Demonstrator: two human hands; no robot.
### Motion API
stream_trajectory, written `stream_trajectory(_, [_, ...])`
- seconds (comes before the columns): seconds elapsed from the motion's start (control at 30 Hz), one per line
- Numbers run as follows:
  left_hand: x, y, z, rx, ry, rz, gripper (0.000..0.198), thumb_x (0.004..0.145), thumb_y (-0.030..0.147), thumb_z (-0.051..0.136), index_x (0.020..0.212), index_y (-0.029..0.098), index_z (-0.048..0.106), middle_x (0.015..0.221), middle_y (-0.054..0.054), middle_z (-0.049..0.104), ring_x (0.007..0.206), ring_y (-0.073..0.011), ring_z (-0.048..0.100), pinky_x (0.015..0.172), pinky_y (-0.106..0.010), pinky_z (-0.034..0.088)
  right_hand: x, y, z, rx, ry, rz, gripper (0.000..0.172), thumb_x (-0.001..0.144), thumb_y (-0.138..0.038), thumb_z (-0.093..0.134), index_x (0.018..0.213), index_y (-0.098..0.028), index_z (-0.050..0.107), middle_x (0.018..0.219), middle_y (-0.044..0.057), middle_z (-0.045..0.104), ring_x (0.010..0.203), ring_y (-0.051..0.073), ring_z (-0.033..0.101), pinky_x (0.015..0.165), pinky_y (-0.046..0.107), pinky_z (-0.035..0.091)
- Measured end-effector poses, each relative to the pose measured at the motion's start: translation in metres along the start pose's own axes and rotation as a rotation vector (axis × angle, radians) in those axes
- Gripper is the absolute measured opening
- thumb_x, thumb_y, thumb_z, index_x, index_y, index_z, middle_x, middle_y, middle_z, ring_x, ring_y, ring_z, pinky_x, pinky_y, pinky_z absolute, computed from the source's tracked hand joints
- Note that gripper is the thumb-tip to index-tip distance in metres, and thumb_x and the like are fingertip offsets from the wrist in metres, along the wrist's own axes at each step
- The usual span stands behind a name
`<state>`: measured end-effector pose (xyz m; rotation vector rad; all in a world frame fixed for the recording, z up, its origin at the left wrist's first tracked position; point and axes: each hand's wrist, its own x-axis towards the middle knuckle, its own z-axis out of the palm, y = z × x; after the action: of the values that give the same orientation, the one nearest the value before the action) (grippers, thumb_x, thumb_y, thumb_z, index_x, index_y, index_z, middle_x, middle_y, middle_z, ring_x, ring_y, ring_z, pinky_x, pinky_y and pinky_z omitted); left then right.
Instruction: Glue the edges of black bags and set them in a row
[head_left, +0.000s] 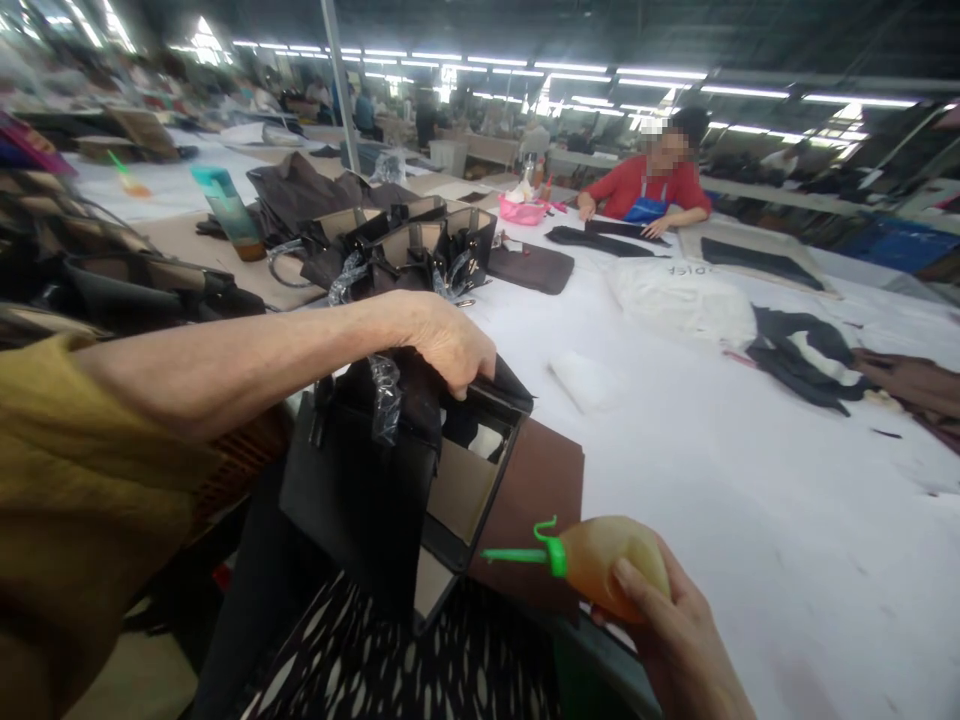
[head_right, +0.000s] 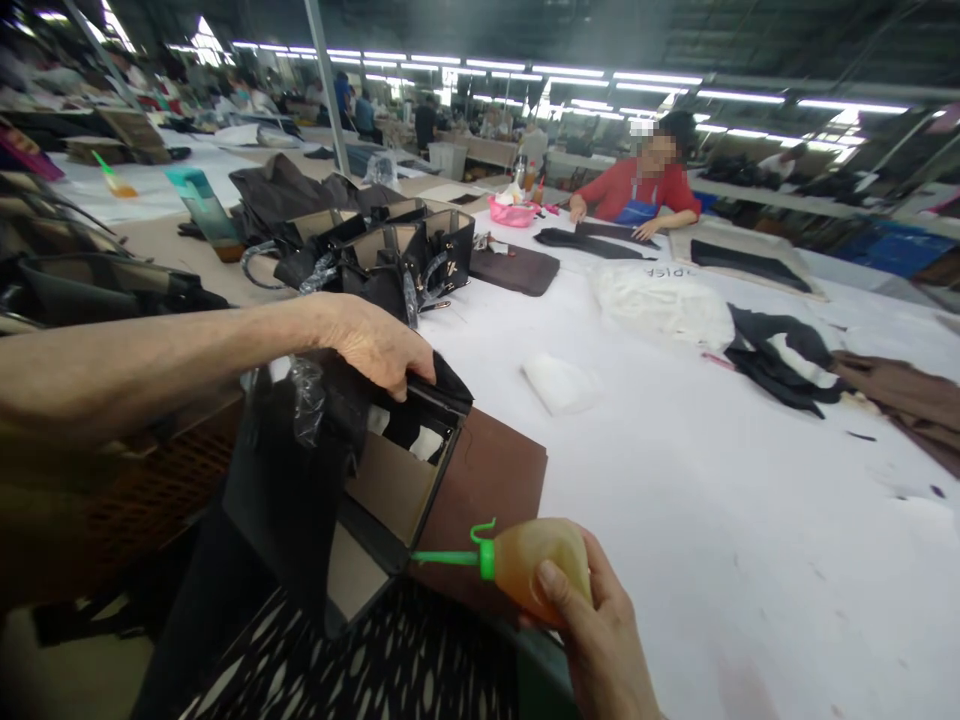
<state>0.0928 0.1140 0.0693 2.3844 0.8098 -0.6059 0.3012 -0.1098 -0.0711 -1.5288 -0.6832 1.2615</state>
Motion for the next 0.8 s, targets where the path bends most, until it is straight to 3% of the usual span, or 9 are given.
stream_trajectory(0.13, [-0.02,0.011,-0.012,0.295,0.086,-0.048,0.027,0.069,0.019,0.057,0.095,0.018,0.065,0.081,-0.003,0.067,0.066,-0.0158,0.056,0.055,-0.022,0.039,0.014,-0.011,-0.004,0.079,0.035,-0.068,0.046,0.067,-0.046,0.07,0.101,-0.019,0.057,0.081,0.005,0.065,0.071,0.021,0.058,0.053,0.026,0.048])
stream_trajectory(0.27, [-0.023,0.015,-0.005,0.438,0.235,-0.115,0.022,0.07,0.019,0.058,0.09,0.015,0.064,0.08,-0.007,0.066,0.067,-0.0185,0.058,0.052,-0.024,0.039,0.035,-0.018,-0.004,0.088,0.032,-0.125,0.049,0.066,-0.046,0.072,0.104,-0.021,0.054,0.086,0.004,0.065,0.076,0.022,0.059,0.058,0.028,0.05])
stream_trajectory(0.4, [-0.016,0.014,0.016,0.423,0.301,-0.204,0.023,0.072,0.018,0.057,0.094,0.014,0.063,0.089,-0.011,0.066,0.076,-0.0232,0.061,0.056,-0.027,0.044,0.062,-0.013,-0.002,0.014,0.031,-0.192,0.052,0.067,-0.047,0.071,0.108,-0.022,0.051,0.09,0.003,0.065,0.08,0.024,0.059,0.065,0.032,0.051])
stream_trajectory(0.57, [0.001,0.003,0.041,0.386,0.405,-0.213,0.021,0.07,0.01,0.055,0.089,0.013,0.063,0.082,-0.011,0.064,0.072,-0.024,0.062,0.056,-0.029,0.046,0.089,-0.005,0.004,-0.204,0.075,-0.363,0.051,0.069,-0.048,0.068,0.108,-0.022,0.051,0.095,0.003,0.063,0.089,0.026,0.056,0.074,0.034,0.048])
stream_trajectory(0.8, [0.0,-0.001,0.052,0.304,0.465,-0.2,0.015,0.073,0.011,0.054,0.087,0.015,0.06,0.08,-0.007,0.063,0.072,-0.0223,0.062,0.059,-0.029,0.047,0.112,-0.007,0.02,-0.389,0.108,-0.495,0.054,0.071,-0.051,0.064,0.113,-0.022,0.047,0.095,0.003,0.059,0.086,0.025,0.056,0.077,0.036,0.044])
